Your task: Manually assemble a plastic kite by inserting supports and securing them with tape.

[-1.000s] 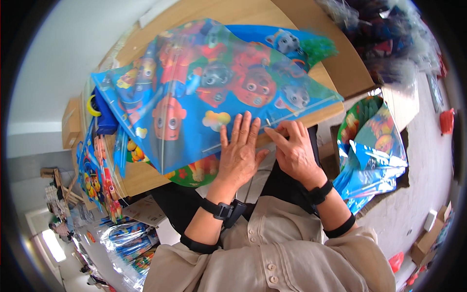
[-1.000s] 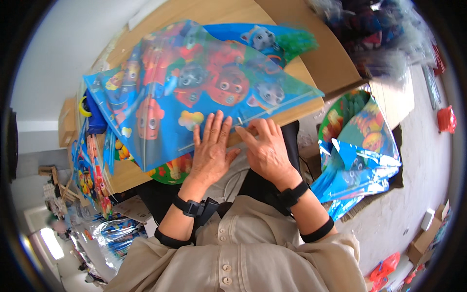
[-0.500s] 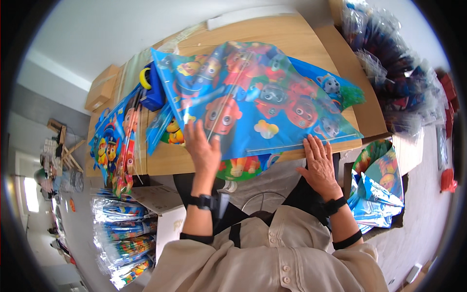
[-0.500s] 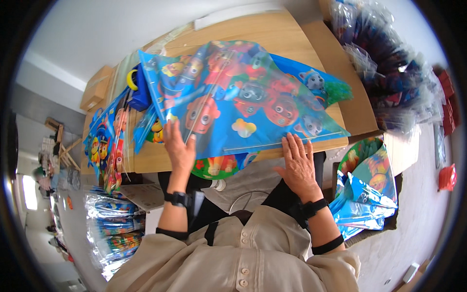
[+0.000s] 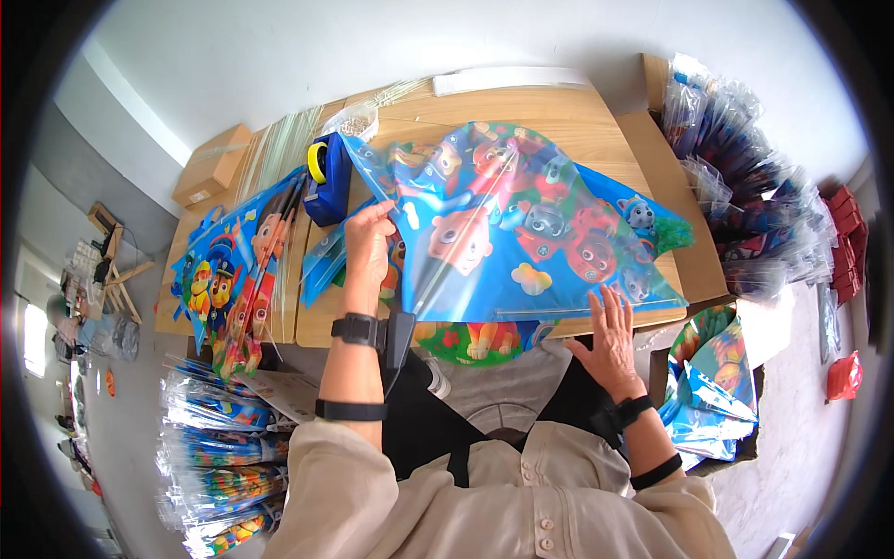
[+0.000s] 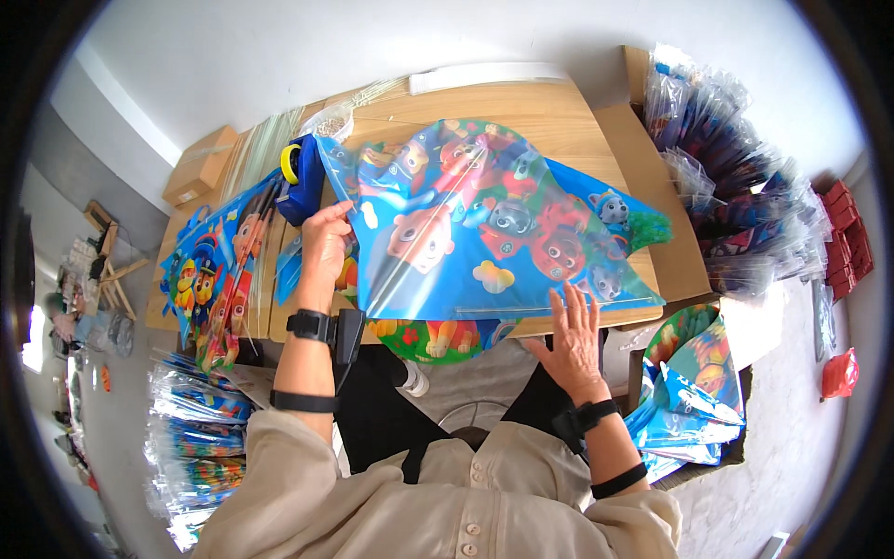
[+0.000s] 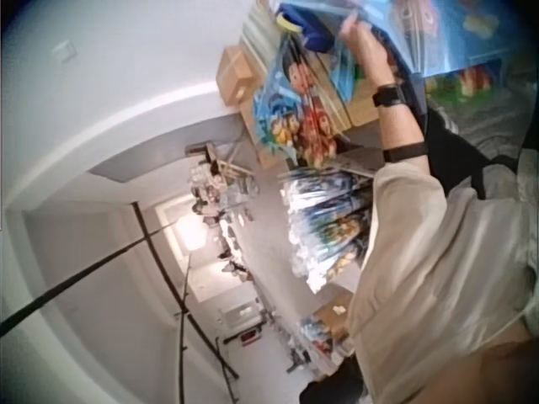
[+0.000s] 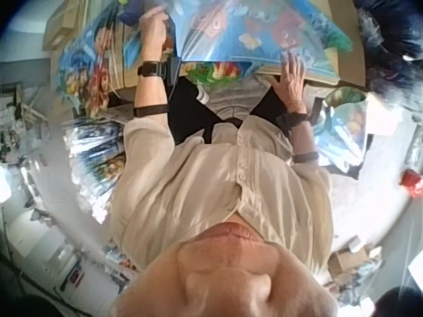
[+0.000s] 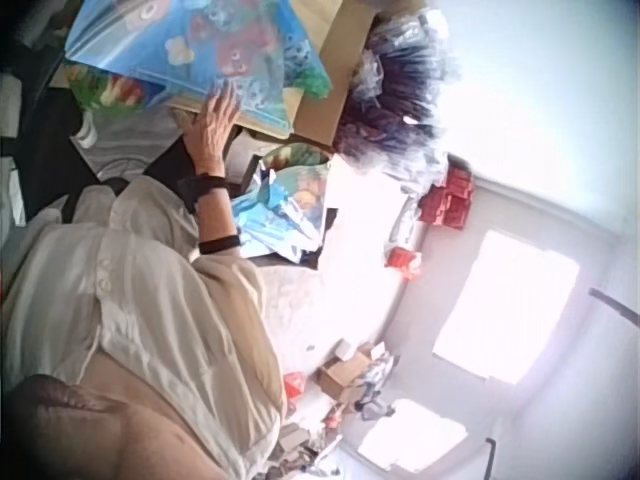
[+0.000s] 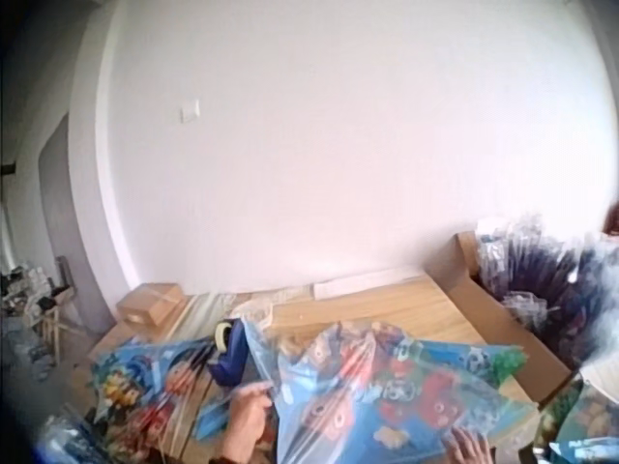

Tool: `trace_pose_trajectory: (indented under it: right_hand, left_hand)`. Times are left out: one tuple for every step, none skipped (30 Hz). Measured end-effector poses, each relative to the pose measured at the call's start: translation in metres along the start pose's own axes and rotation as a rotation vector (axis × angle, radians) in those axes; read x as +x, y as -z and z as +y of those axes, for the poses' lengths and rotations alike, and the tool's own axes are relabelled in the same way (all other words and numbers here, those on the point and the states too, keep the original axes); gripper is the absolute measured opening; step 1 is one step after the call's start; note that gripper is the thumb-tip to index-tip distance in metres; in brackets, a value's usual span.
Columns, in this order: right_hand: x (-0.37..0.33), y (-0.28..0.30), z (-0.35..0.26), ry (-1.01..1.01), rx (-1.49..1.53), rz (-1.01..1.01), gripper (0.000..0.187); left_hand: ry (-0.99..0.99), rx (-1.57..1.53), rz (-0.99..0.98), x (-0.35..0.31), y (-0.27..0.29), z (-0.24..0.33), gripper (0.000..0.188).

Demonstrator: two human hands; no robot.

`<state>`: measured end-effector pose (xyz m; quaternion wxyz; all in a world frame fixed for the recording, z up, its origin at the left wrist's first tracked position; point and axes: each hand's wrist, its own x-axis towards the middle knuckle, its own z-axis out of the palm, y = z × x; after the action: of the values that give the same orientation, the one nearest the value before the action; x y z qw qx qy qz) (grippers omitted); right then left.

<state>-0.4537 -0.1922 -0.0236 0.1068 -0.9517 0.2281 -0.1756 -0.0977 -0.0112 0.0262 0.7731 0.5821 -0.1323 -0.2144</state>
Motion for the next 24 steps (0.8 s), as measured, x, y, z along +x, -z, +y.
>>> trace_pose_trajectory:
  right_hand:
    - [0.003, -0.001, -0.006, 0.027, 0.022, 0.023, 0.084]
    - [0.006, -0.004, -0.013, 0.017, 0.024, -0.001, 0.084]
    - [0.010, -0.009, -0.020, 0.001, 0.030, -0.003, 0.084]
    - [0.014, -0.015, -0.025, 0.011, 0.042, 0.035, 0.084]
    - [0.019, -0.023, -0.028, 0.011, 0.071, 0.072, 0.082]
    - [0.024, -0.029, -0.028, -0.018, 0.062, 0.043, 0.082]
    - [0.028, -0.035, -0.026, -0.001, 0.015, 0.099, 0.074]
    - [0.031, -0.040, -0.023, -0.006, -0.030, 0.135, 0.067]
    - [0.034, -0.044, -0.019, 0.000, -0.095, 0.110, 0.054]
    - [0.034, -0.044, -0.013, 0.048, -0.097, 0.180, 0.054]
    - [0.034, -0.044, -0.007, 0.091, -0.026, 0.119, 0.052]
    - [0.032, -0.042, -0.003, 0.090, 0.034, 0.026, 0.050]
    - [0.029, -0.040, 0.000, 0.115, 0.118, -0.001, 0.053]
    - [0.026, -0.037, 0.002, 0.138, 0.120, 0.008, 0.053]
    - [0.022, -0.035, 0.003, 0.144, 0.117, 0.009, 0.056]
    - [0.020, -0.033, 0.002, 0.157, 0.109, 0.014, 0.058]
    - [0.018, -0.032, 0.001, 0.154, 0.112, 0.007, 0.058]
    - [0.017, -0.031, 0.000, 0.147, 0.104, 0.011, 0.061]
    - [0.017, -0.032, -0.001, 0.151, 0.093, 0.044, 0.064]
    - [0.017, -0.032, -0.002, 0.145, 0.098, 0.015, 0.064]
    - [0.018, -0.034, -0.002, 0.133, 0.114, 0.036, 0.063]
    - [0.019, -0.035, -0.002, 0.115, 0.127, 0.075, 0.063]
    - [0.021, -0.035, -0.002, 0.119, 0.131, 0.058, 0.063]
    - [0.023, -0.035, -0.001, 0.122, 0.106, 0.124, 0.056]
  left_hand:
    - [-0.117, -0.054, -0.040, -0.012, -0.011, 0.011, 0.046]
    - [-0.110, -0.049, -0.020, -0.024, -0.021, 0.022, 0.046]
    - [-0.134, 0.007, -0.033, -0.035, -0.030, 0.033, 0.048]
    - [-0.160, 0.064, -0.047, -0.045, -0.039, 0.042, 0.049]
    - [-0.176, 0.014, -0.053, -0.058, -0.048, 0.046, 0.051]
    - [-0.154, 0.034, -0.033, -0.067, -0.056, 0.049, 0.051]
    - [-0.217, 0.056, -0.033, -0.074, -0.062, 0.048, 0.052]
    - [-0.316, 0.057, -0.069, -0.079, -0.065, 0.048, 0.053]
    - [-0.335, 0.151, -0.056, -0.081, -0.066, 0.046, 0.053]
    - [-0.334, 0.147, -0.042, -0.080, -0.065, 0.044, 0.053]
    - [-0.300, 0.156, -0.052, -0.079, -0.063, 0.041, 0.050]
    - [-0.252, 0.170, -0.050, -0.077, -0.060, 0.038, 0.048]
    - [-0.207, 0.187, -0.029, -0.074, -0.058, 0.034, 0.046]
    - [-0.236, 0.172, -0.059, -0.071, -0.060, 0.029, 0.046]
    - [-0.406, 0.367, -0.058, -0.068, -0.062, 0.025, 0.045]
    - [-0.507, 0.590, -0.041, -0.066, -0.065, 0.023, 0.045]
    - [-0.773, 0.758, -0.058, -0.064, -0.070, 0.022, 0.041]
    - [-1.002, 0.934, -0.030, -0.058, -0.077, 0.027, 0.030]
    - [-1.121, 1.065, -0.024, -0.054, -0.082, 0.033, 0.026]
    - [-1.239, 1.198, -0.020, -0.054, -0.087, 0.041, 0.023]
    - [-1.241, 1.199, -0.017, -0.054, -0.092, 0.050, 0.023]
    - [-1.334, 1.191, 0.067, -0.056, -0.099, 0.060, 0.021]
    - [-1.378, 1.177, 0.143, -0.059, -0.103, 0.070, 0.019]
    - [-1.425, 1.181, 0.149, -0.065, -0.106, 0.079, 0.019]
